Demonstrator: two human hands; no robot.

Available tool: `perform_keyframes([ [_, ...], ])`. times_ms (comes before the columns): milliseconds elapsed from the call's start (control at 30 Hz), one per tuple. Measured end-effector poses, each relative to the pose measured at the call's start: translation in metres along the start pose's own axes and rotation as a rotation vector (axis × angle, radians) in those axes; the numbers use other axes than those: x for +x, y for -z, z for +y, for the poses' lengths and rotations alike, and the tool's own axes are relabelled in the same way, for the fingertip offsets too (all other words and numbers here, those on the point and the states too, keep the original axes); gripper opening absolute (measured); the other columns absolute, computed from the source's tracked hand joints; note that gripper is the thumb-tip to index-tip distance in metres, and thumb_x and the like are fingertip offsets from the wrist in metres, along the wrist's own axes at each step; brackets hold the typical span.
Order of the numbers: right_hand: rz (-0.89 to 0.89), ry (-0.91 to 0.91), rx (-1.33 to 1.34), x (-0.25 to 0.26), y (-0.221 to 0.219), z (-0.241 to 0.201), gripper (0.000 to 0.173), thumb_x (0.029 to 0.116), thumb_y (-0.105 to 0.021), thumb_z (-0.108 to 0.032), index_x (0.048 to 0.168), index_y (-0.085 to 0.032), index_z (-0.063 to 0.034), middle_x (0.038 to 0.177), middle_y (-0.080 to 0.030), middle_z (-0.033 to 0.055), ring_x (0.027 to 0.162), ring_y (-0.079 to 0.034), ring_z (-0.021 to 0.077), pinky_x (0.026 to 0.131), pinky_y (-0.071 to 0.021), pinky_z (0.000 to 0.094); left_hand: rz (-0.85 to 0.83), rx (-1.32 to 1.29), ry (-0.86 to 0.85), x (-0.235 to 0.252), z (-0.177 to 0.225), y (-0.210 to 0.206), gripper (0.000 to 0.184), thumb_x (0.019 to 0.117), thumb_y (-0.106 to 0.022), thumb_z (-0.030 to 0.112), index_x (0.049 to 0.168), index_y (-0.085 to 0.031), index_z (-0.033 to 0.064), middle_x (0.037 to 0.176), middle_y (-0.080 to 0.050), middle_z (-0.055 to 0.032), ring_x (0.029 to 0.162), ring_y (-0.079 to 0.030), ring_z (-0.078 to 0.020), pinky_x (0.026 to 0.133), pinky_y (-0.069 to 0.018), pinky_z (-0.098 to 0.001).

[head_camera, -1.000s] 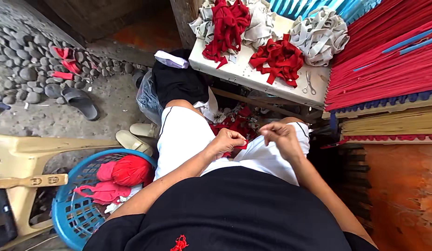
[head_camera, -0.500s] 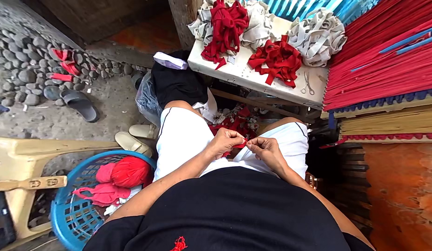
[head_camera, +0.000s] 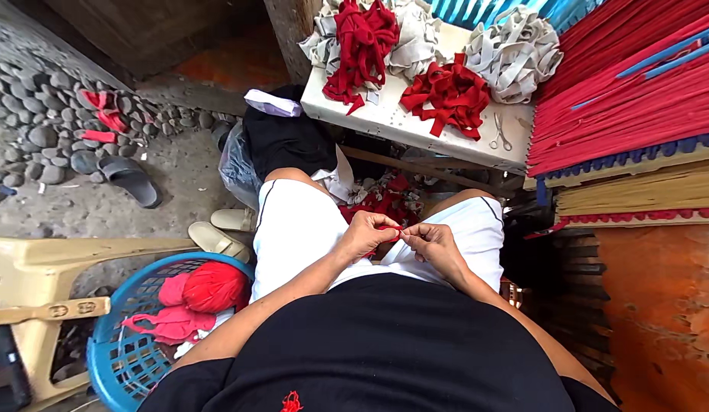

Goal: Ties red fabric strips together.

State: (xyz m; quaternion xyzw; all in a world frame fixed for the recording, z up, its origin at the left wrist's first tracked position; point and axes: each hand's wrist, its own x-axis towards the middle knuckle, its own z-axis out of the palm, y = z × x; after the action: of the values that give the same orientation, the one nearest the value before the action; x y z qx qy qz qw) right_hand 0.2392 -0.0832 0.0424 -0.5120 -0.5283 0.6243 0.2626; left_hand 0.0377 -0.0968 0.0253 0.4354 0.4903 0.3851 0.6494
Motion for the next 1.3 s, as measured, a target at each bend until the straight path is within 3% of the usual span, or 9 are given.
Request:
perform_keyframes([
  [67,0.007,0.004,0.010,0.000,-0.001,0.001,0.007,0.0967,-0.067,-0.004,0.096,-0.071,0.0022,0.072,-0.065,0.0045,0.052,-0.052,0.0067,0.049,-0.0452,0.0219,0.021,0.086,-0.047,0.000,0.000,-0.001,0.004,0.0925,-0.072,0.004,0.095,-0.076,0.0039,0.081,-0.072,-0.0052,0.065,-0.063,-0.0086,0.059,-0.0523,-0.0255],
  [267,0.056,-0.033,0.170,0.001,-0.008,0.003,0.006,0.0982,-0.064,-0.003,0.097,-0.069,0.0006,0.071,-0.062,0.0032,0.053,-0.052,0.0077,0.051,-0.0465,0.0234,0.138,0.385,-0.361,0.000,-0.003,-0.006,0.007,0.0915,-0.072,0.007,0.095,-0.078,0.0080,0.089,-0.075,-0.0017,0.077,-0.069,-0.0063,0.072,-0.0581,-0.0289],
  [433,0.059,-0.014,0.257,0.003,-0.010,0.005,0.007,0.0986,-0.062,-0.001,0.095,-0.068,0.0001,0.069,-0.061,0.0029,0.053,-0.053,0.0080,0.052,-0.0481,0.0238,0.226,0.434,-0.470,0.000,-0.005,-0.008,0.006,0.0910,-0.073,0.006,0.097,-0.075,0.0075,0.087,-0.075,-0.0021,0.074,-0.069,-0.0061,0.069,-0.0586,-0.0268],
  [633,0.054,-0.019,0.252,0.003,-0.009,0.006,0.006,0.0983,-0.062,-0.001,0.094,-0.067,-0.0008,0.069,-0.061,0.0027,0.054,-0.053,0.0080,0.052,-0.0482,0.0235,0.203,0.523,-0.613,0.003,-0.008,-0.006,0.005,0.0903,-0.070,0.003,0.092,-0.075,0.0046,0.085,-0.074,-0.0041,0.077,-0.070,-0.0072,0.072,-0.0575,-0.0263],
  [900,0.060,-0.004,0.215,0.005,-0.008,0.009,0.007,0.0975,-0.061,0.001,0.091,-0.064,-0.0007,0.068,-0.060,0.0029,0.054,-0.054,0.0088,0.053,-0.0489,0.0242,0.077,0.521,-0.647,0.005,-0.007,-0.004,0.008,0.0916,-0.070,0.002,0.094,-0.077,0.0023,0.092,-0.076,-0.0064,0.086,-0.072,-0.0090,0.082,-0.0587,-0.0275],
  [1067,0.031,0.065,0.174,0.004,-0.006,0.007,0.006,0.0972,-0.061,0.003,0.096,-0.066,0.0013,0.074,-0.065,0.0056,0.059,-0.061,0.0122,0.059,-0.0567,0.0294,0.152,0.526,-0.586,0.005,-0.007,-0.004,0.008,0.0919,-0.072,0.008,0.097,-0.077,0.0041,0.093,-0.075,-0.0053,0.085,-0.070,-0.0084,0.080,-0.0582,-0.0269],
  [1167,0.015,0.080,0.193,0.003,-0.007,0.007,0.007,0.0946,-0.060,0.008,0.095,-0.064,0.0029,0.078,-0.067,0.0085,0.061,-0.065,0.0153,0.064,-0.0611,0.0334,0.182,0.537,-0.614,0.006,-0.007,-0.003,0.009,0.0908,-0.073,0.010,0.096,-0.079,0.0049,0.085,-0.070,-0.0036,0.078,-0.066,-0.0070,0.074,-0.0554,-0.0230],
  [1300,0.047,0.113,0.222,0.004,-0.009,0.005,0.013,0.0902,-0.065,0.011,0.096,-0.060,0.0011,0.073,-0.066,0.0093,0.058,-0.066,0.0182,0.062,-0.0618,0.0360,0.153,0.545,-0.673,0.007,-0.011,-0.005,0.011,0.0916,-0.070,0.009,0.095,-0.079,0.0038,0.082,-0.070,-0.0051,0.077,-0.065,-0.0085,0.073,-0.0546,-0.0231],
])
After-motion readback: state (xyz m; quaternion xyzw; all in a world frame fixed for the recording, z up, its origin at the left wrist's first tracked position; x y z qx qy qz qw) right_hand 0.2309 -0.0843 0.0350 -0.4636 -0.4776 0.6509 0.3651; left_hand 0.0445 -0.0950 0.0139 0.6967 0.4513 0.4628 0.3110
